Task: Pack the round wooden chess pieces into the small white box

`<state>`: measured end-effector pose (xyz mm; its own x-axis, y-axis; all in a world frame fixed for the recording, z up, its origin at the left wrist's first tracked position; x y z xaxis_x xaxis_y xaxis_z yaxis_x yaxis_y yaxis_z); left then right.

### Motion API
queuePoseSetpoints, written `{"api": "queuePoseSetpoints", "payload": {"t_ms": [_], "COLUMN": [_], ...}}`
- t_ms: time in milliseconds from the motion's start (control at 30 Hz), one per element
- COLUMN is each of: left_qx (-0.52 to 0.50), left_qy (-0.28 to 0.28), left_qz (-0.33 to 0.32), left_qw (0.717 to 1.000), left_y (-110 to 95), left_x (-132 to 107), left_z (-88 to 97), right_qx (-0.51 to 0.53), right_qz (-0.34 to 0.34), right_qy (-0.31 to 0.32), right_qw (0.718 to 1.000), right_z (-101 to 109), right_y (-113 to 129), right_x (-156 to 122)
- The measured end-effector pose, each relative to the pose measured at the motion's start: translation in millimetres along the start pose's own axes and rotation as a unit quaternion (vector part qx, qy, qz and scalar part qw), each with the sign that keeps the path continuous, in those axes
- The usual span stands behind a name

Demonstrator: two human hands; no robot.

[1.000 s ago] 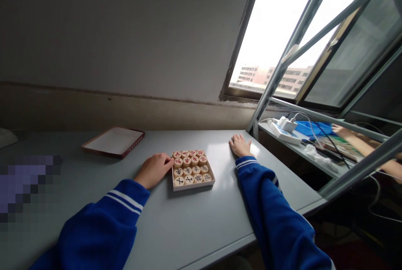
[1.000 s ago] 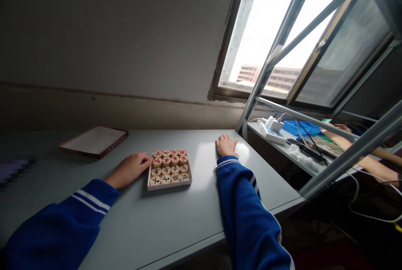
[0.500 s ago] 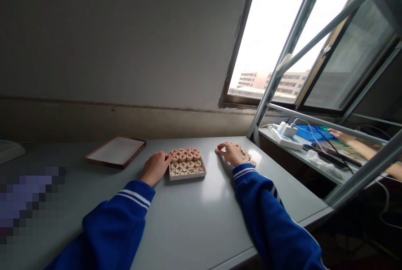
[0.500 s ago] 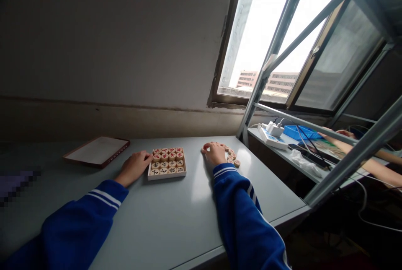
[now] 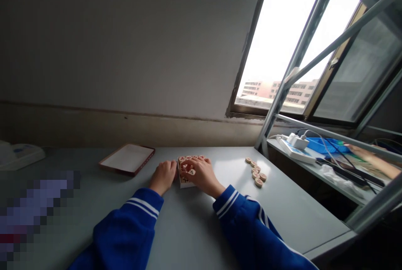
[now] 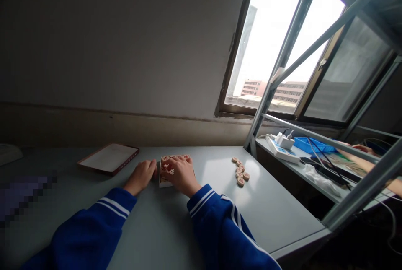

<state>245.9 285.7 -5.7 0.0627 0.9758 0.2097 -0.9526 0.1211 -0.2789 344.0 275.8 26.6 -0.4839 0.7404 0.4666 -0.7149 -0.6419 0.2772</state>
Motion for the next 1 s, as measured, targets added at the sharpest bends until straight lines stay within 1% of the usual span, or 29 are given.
{"api": "queuePoseSetpoints", "payload": {"t_ms": [33, 100, 200, 267, 333, 367, 400, 433, 467, 500, 533, 567, 633, 667, 733, 800, 867, 1000], "left_qx": [0.018, 0.027, -0.035, -0.067, -0.068, -0.062, -0.054, -0.047, -0.043, -0.042, -0.042, -0.043, -0.04, -0.037, -0.03, -0.027, -0.025, -0.018], "left_qy": [0.0, 0.007, 0.021, 0.022, 0.016, 0.012, 0.007, 0.002, -0.003, -0.006, -0.007, -0.006, -0.002, -0.001, -0.002, -0.001, 0.0, 0.003], "left_qz": [-0.01, -0.005, 0.031, 0.038, 0.041, 0.045, 0.047, 0.046, 0.042, 0.036, 0.031, 0.028, 0.028, 0.029, 0.03, 0.029, 0.023, 0.018], "left_qw": [1.0, 1.0, 0.999, 0.997, 0.997, 0.997, 0.997, 0.998, 0.998, 0.998, 0.999, 0.999, 0.999, 0.999, 0.999, 0.999, 0.999, 1.0], "left_y": [-3, -4, -1, -2, -3, -3, -3, -4, -5, -7, -8, -9, -10, -9, -9, -9, -10, -12], "left_x": [-1, -3, -4, -5, -6, -7, -8, -9, -10, -11, -12, -13, -14, -13, -13, -12, -11, -12], "left_z": [0.6, 0.4, -0.9, -0.5, 0.9, 1.8, 2.9, 4.1, 5.2, 5.9, 6.3, 6.2, 5.6, 5.2, 4.6, 3.6, 2.8, 3.0], "right_qx": [-0.001, -0.002, -0.009, -0.01, 0.004, 0.017, 0.028, 0.028, 0.017, -0.011, -0.063, -0.12, -0.192, -0.205, -0.203, -0.189, -0.179, -0.161], "right_qz": [0.004, 0.004, 0.004, 0.01, 0.015, 0.01, -0.006, -0.035, -0.077, -0.129, -0.182, -0.234, -0.327, -0.36, -0.391, -0.387, -0.372, -0.332], "right_qy": [0.0, 0.004, 0.004, 0.006, 0.021, 0.031, 0.035, 0.026, 0.009, -0.029, -0.076, -0.107, -0.098, -0.08, -0.045, -0.031, -0.035, -0.06], "right_qw": [1.0, 1.0, 1.0, 1.0, 1.0, 0.999, 0.999, 0.999, 0.997, 0.991, 0.978, 0.959, 0.92, 0.907, 0.897, 0.902, 0.91, 0.927], "right_z": [0, 0, 0, -1, 0, 2, 6, 14, 25, 40, 57, 72, 85, 86, 82, 76, 72, 69], "right_y": [0, -2, -4, -3, -4, -9, -18, -32, -52, -75, -100, -123, -168, -187, -213, -225, -229, -220], "right_x": [-1, -2, -4, -5, -3, -2, -1, 0, -1, -3, -10, -18, -39, -49, -63, -69, -68, -57]}}
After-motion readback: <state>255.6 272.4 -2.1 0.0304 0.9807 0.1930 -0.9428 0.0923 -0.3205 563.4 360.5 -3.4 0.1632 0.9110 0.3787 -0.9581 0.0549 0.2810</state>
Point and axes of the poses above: each hand's wrist, its own x-axis towards the middle knuckle, its own z-axis out of the back of the hand, y = z × x, the point moved 9 cm from there along x, towards the middle knuckle, and after that the axes turned 1 degree about -y, right-handed, at the moved point
